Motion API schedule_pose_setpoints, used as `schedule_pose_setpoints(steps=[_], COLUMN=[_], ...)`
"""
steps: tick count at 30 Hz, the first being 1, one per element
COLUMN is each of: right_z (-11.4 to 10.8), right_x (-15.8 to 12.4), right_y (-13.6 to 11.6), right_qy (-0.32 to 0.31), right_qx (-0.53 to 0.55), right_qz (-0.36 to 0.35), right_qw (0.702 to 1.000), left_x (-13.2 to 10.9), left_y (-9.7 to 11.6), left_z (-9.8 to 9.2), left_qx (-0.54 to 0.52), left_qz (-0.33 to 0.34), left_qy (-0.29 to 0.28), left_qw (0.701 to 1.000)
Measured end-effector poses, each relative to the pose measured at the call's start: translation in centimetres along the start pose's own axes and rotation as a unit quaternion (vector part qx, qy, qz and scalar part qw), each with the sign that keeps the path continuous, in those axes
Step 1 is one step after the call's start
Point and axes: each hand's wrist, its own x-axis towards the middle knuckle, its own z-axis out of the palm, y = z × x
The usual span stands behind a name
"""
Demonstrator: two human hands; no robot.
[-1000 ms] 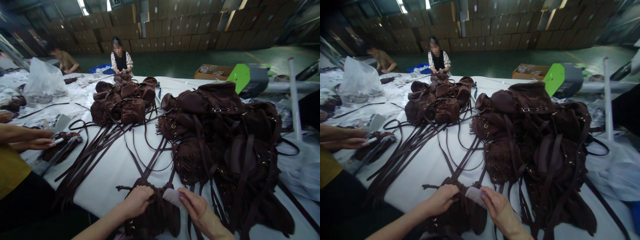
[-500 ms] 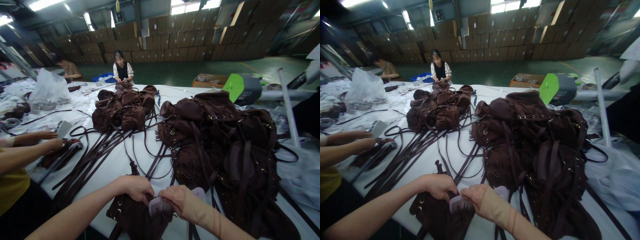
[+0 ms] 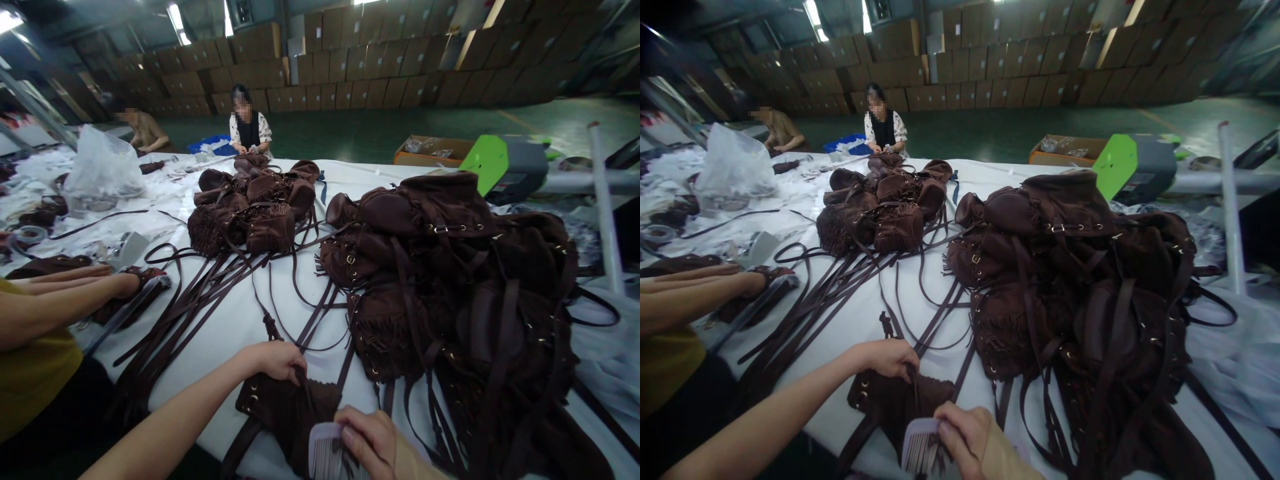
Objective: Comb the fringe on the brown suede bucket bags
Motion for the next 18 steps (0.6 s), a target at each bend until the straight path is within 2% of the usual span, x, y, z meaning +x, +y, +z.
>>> schedule_pose_setpoints(steps=[2,5,8,10,12,14,16,18], right_z=[0.3,0.7,1.6,2.4,3.3,4.1,4.3,4.0], right_x=[0.2,1.2,2.1,2.3,2.3,2.1,1.7,1.0], right_y=[0.6,1.8,2.9,3.3,3.3,2.8,2.1,1.3], right_qy=[0.03,0.098,0.136,0.128,0.091,0.05,0.021,0.012], right_qx=[0.097,0.236,0.321,0.369,0.409,0.44,0.453,0.442], right_qz=[0.038,0.062,0.064,0.07,0.069,0.065,0.066,0.07], right_qw=[0.994,0.965,0.935,0.918,0.905,0.894,0.889,0.894], left_x=[-0.2,-1.0,-0.7,0.5,2.1,3.6,4.6,5.0], left_y=[1.2,5.2,8.0,7.6,5.7,3.4,2.0,1.4], left_z=[0.2,0.9,4.0,7.4,10.7,13.1,14.3,14.3], left_qx=[0.047,0.053,-0.039,-0.042,0.024,0.071,0.072,0.044], left_qz=[0.006,0.051,0.083,0.046,0.012,0.012,0.032,0.058], left_qy=[0.059,0.158,0.202,0.235,0.255,0.26,0.276,0.287], left_qw=[0.997,0.985,0.975,0.97,0.967,0.963,0.958,0.955])
